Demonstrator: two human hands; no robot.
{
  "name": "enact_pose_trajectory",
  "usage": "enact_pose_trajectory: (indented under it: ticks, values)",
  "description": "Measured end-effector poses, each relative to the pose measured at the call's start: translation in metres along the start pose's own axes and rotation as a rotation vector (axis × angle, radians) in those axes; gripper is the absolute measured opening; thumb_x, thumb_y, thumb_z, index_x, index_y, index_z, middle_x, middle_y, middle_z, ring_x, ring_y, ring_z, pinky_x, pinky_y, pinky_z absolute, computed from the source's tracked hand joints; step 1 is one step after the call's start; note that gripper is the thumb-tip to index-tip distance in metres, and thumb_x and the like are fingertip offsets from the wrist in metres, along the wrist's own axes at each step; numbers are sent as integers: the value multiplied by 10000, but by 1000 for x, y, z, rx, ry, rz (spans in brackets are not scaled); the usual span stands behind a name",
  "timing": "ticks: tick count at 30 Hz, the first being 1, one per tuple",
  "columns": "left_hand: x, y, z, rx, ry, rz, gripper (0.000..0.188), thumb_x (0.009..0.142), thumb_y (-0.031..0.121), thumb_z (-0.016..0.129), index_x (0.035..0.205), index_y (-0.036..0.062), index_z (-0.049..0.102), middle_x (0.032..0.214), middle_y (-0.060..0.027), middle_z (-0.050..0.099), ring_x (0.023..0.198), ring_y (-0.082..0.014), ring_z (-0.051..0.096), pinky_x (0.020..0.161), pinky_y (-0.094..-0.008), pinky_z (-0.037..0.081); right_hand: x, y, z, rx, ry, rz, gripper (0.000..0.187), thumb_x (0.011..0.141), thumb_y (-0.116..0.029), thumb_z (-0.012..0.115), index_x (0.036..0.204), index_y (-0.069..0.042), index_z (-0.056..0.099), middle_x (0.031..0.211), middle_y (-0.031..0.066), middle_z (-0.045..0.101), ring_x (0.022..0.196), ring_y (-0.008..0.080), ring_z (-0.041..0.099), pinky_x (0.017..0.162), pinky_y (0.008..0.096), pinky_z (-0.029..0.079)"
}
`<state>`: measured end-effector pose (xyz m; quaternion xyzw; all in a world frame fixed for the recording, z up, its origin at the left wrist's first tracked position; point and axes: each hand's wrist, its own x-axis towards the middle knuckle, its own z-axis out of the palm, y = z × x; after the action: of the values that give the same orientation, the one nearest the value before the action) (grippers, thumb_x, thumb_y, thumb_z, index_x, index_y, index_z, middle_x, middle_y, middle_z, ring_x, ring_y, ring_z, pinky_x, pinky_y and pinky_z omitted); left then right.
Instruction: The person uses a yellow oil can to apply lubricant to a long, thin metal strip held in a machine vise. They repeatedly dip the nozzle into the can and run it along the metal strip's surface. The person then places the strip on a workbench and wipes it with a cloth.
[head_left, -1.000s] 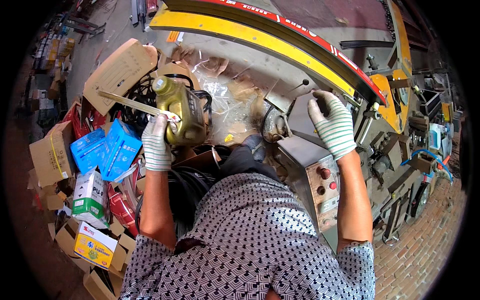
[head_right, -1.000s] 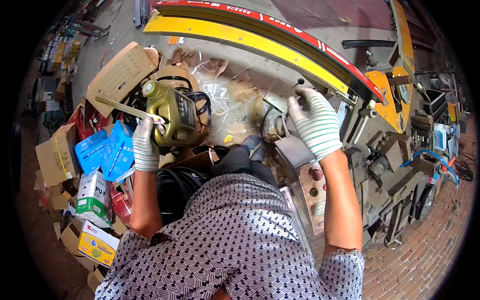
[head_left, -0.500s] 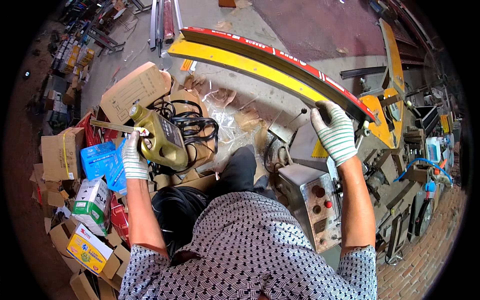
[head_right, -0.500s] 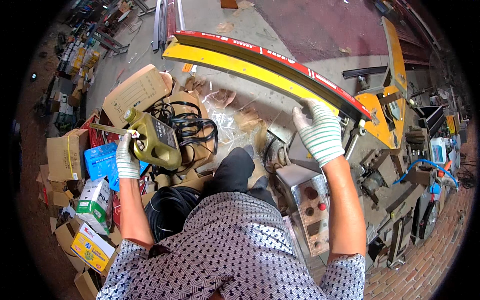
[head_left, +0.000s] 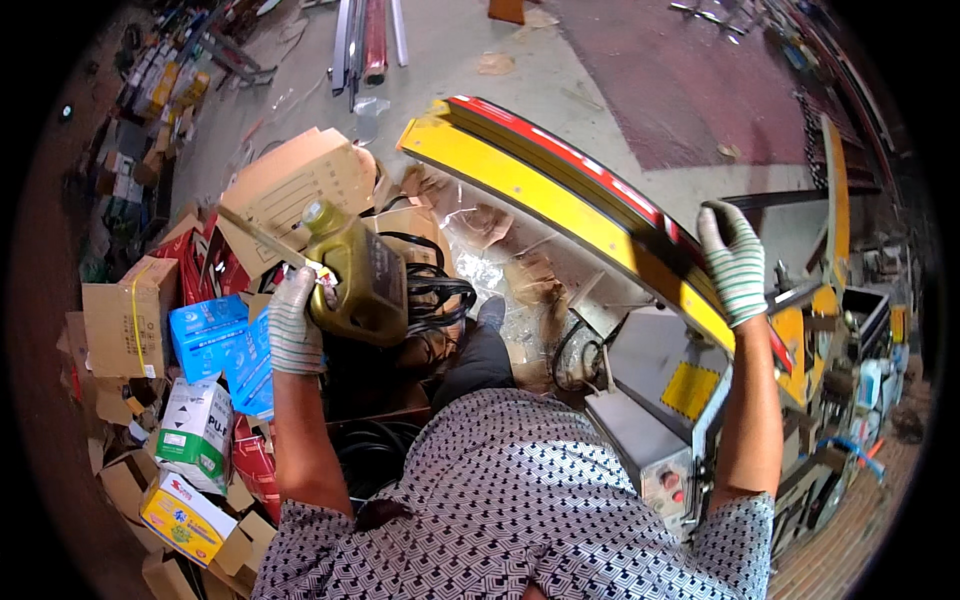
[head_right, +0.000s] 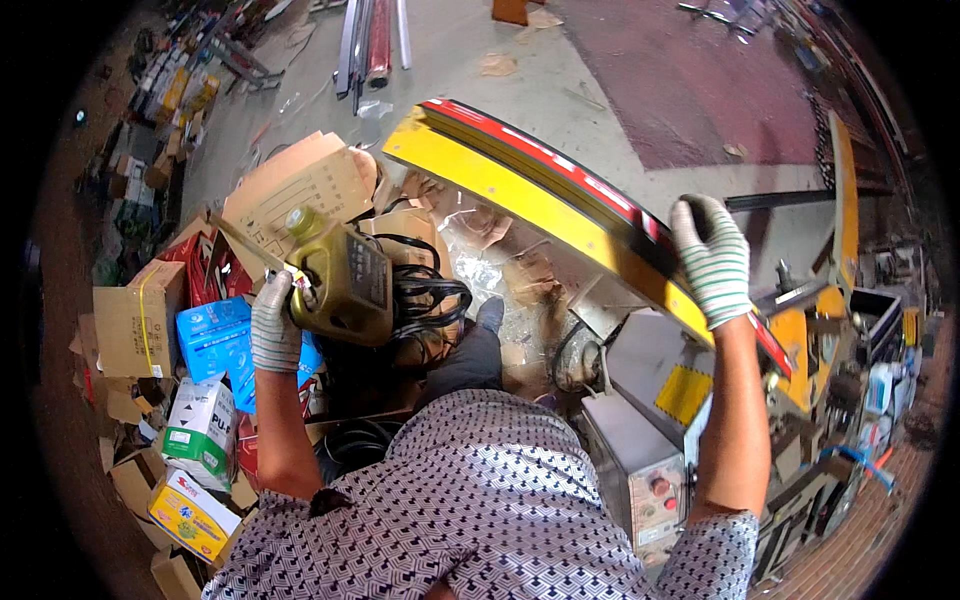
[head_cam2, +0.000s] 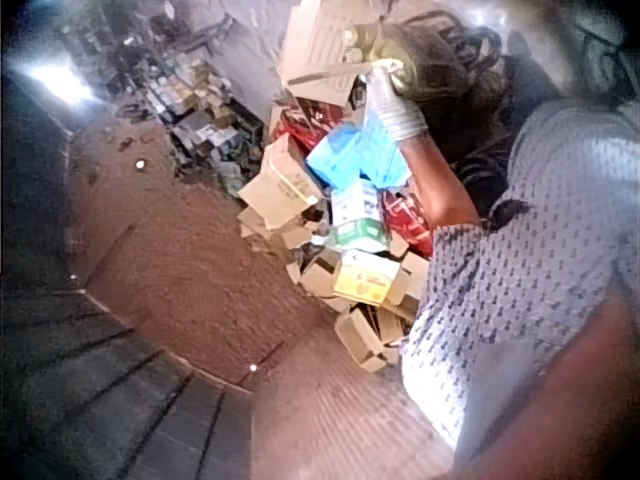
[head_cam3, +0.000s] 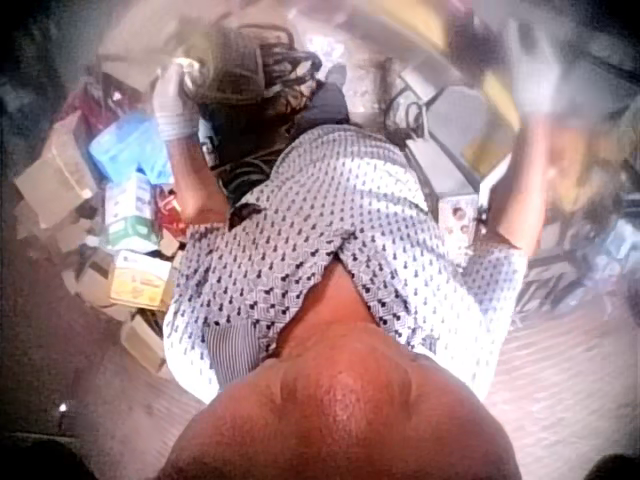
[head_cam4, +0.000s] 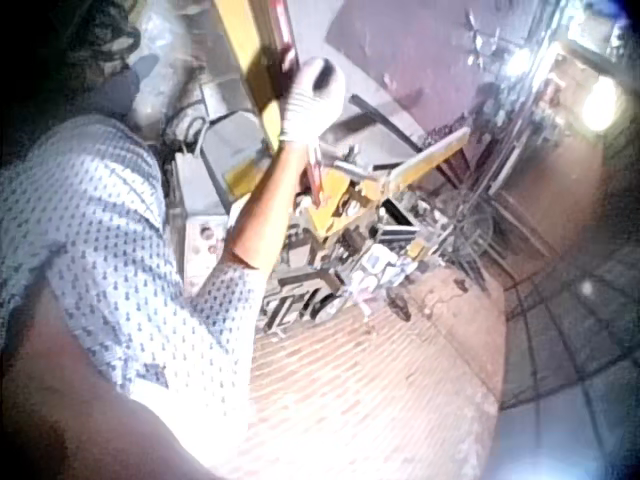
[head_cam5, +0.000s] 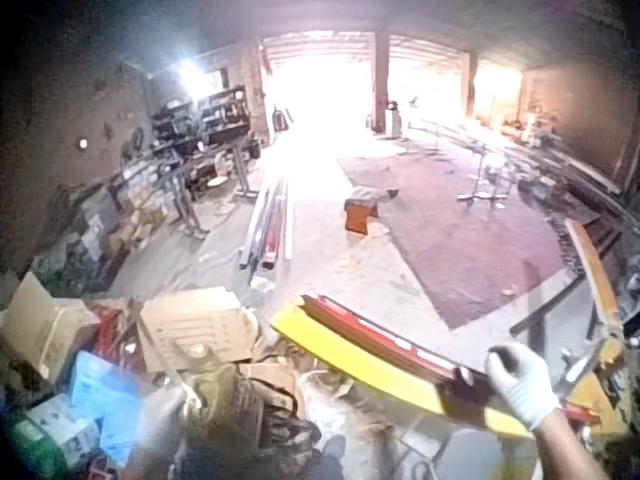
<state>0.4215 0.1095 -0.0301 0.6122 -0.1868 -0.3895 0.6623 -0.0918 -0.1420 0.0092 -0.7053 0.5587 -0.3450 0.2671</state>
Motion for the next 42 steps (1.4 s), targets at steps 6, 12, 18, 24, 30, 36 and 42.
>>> enact_pose_trajectory:
  ticks: [6,12,18,24,30,36,42]
  values:
    - [69,27,16,18,-67,-88,175,989,200,660,1055,44,703,919,-59,707,808,-150,669,732,-282,540,102,60,58,-63,-326,220,406,1019,-321,647,1207,38,659,1126,135,727,1051,181,647,958,318,494]
    - [113,41,7,73,-48,-51,144,968,126,680,1084,49,716,947,-41,729,803,-135,694,720,-259,547,120,43,118,-87,-709,491,638,1031,-491,587,1365,52,595,1214,91,694,1095,156,615,992,295,486]
    - [123,63,10,94,25,-14,154,972,150,675,1082,48,709,950,-37,717,810,-133,681,722,-269,547,129,66,131,164,-895,584,576,1062,-463,543,1360,27,603,1105,-14,673,1001,70,579,916,251,505]
    - [114,68,4,124,82,11,194,982,205,660,1080,42,696,924,-39,700,767,-124,649,696,-258,532,137,63,152,88,-1005,538,580,1058,-464,547,1364,26,600,1173,42,687,1058,113,574,955,304,503]
    - [107,73,12,107,157,5,211,973,185,661,1085,8,690,875,-71,700,679,-125,642,626,-249,538,143,56,162,20,-1071,475,612,1047,-492,550,1359,31,605,1181,96,716,1072,137,600,959,313,505]
    - [124,87,25,97,150,8,217,962,188,673,1078,5,687,876,-71,700,679,-123,639,617,-248,538,153,47,178,-5,-1089,373,612,1055,-532,502,1354,-13,627,1179,105,730,1070,170,628,965,348,507]
    - [184,98,36,155,59,-35,205,977,191,636,1060,9,681,841,-84,700,672,-130,637,607,-240,515,173,16,214,1,-1104,403,604,1053,-538,495,1335,-26,648,1124,121,746,998,195,682,907,369,541]
